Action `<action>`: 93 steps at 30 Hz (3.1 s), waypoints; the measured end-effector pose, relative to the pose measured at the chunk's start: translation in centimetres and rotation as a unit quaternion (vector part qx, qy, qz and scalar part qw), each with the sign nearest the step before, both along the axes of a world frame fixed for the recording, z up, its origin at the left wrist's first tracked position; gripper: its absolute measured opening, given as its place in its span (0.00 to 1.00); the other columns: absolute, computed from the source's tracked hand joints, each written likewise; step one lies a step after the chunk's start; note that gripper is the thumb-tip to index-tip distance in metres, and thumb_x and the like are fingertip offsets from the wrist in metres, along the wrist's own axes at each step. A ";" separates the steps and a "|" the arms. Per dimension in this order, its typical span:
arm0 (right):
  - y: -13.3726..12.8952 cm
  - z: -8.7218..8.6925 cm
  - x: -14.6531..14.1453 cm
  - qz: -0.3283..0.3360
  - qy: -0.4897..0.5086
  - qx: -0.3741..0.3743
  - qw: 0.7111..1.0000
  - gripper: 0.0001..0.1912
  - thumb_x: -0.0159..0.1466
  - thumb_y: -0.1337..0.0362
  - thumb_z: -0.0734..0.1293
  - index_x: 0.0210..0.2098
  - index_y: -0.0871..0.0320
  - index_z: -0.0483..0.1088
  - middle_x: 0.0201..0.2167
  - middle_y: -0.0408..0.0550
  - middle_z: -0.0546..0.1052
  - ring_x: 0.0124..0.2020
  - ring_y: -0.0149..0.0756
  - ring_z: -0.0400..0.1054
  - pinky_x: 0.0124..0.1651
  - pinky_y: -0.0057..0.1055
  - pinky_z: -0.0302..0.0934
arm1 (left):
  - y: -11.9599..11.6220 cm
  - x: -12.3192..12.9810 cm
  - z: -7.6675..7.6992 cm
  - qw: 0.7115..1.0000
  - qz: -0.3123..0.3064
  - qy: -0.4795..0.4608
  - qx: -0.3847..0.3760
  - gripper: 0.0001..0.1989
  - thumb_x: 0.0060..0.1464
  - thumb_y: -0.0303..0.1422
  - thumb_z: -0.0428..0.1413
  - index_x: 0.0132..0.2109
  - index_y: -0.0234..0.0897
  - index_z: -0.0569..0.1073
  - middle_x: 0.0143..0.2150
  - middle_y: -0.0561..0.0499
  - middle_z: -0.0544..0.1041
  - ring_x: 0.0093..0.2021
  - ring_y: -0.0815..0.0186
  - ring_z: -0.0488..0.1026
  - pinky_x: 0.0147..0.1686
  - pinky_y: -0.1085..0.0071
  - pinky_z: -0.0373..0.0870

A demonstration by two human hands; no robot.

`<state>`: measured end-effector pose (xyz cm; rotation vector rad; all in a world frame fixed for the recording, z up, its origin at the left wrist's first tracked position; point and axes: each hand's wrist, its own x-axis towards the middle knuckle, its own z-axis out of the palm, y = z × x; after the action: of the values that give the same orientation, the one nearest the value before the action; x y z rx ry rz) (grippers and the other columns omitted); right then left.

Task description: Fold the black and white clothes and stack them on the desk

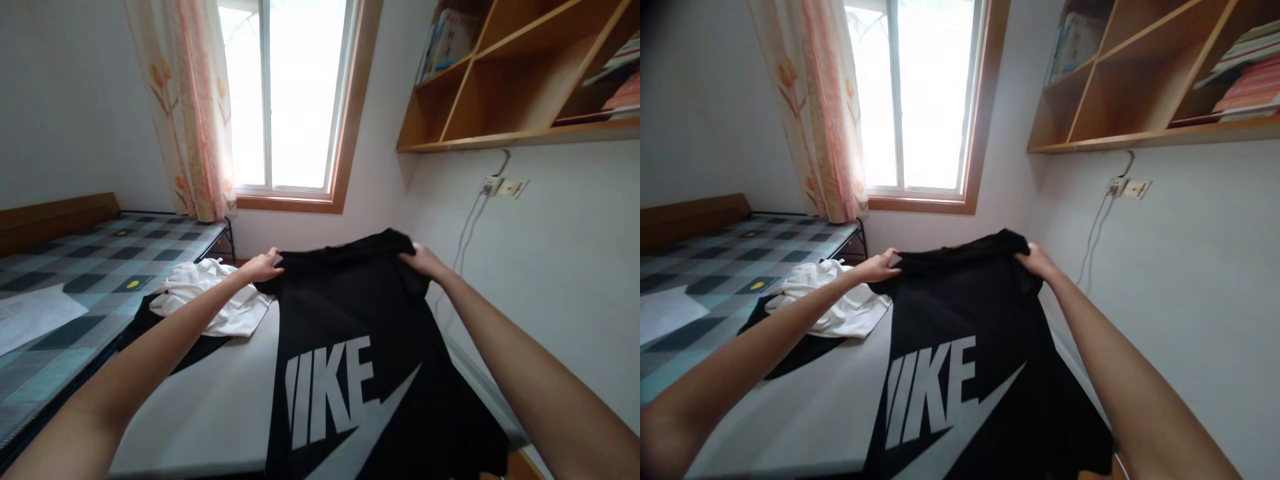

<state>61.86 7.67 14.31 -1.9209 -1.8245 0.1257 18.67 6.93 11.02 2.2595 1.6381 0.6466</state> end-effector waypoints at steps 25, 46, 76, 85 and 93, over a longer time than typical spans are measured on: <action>10.5 -15.0 -3.0 -0.014 -0.120 -0.124 0.985 0.22 0.66 0.63 0.58 0.58 0.58 0.68 0.57 0.57 0.70 0.53 0.48 0.68 0.51 0.38 0.61 | 11.9 5.9 -10.9 0.992 -0.047 0.102 -0.059 0.19 0.47 0.27 0.57 0.49 0.39 0.77 0.50 0.46 0.77 0.49 0.58 0.74 0.50 0.68 0.69; 9.0 -8.6 -5.4 -0.028 0.524 0.175 0.833 0.12 0.63 0.57 0.63 0.41 0.53 0.55 0.24 0.39 0.75 0.23 0.34 0.74 0.20 0.24 0.63 | 11.6 4.6 -3.7 0.980 -0.165 -0.016 0.110 0.09 0.53 0.27 0.56 0.39 0.40 0.80 0.39 0.51 0.75 0.40 0.66 0.73 0.44 0.71 0.68; 15.4 -19.3 -8.2 0.023 -0.165 -0.121 0.979 0.31 0.70 0.48 0.48 0.67 0.54 0.56 0.68 0.51 0.57 0.68 0.43 0.48 0.67 0.40 0.40 | 17.6 -1.4 -7.5 0.893 0.130 -0.324 -0.282 0.17 0.50 0.42 0.61 0.41 0.33 0.73 0.23 0.53 0.72 0.22 0.70 0.70 0.27 0.74 0.69; 15.0 -19.0 -8.4 0.021 -0.153 -0.110 0.982 0.31 0.70 0.49 0.49 0.67 0.54 0.56 0.68 0.51 0.58 0.68 0.43 0.49 0.67 0.39 0.40 | 14.8 -1.9 -9.0 0.924 0.096 -0.279 -0.241 0.40 0.42 0.44 0.66 0.60 0.35 0.62 0.26 0.55 0.71 0.23 0.70 0.68 0.23 0.76 0.66; 15.2 -19.3 -8.4 0.025 -0.152 -0.114 0.982 0.31 0.70 0.49 0.49 0.67 0.54 0.56 0.68 0.50 0.58 0.68 0.43 0.48 0.67 0.41 0.41 | 11.1 -3.6 -9.0 0.915 0.182 -0.286 -0.218 0.38 0.52 0.25 0.52 0.67 0.40 0.46 0.24 0.60 0.64 0.19 0.72 0.68 0.27 0.71 0.74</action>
<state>53.51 22.89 -4.96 -2.1477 -2.1377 0.0614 15.03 18.08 2.05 1.2987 1.6807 0.8272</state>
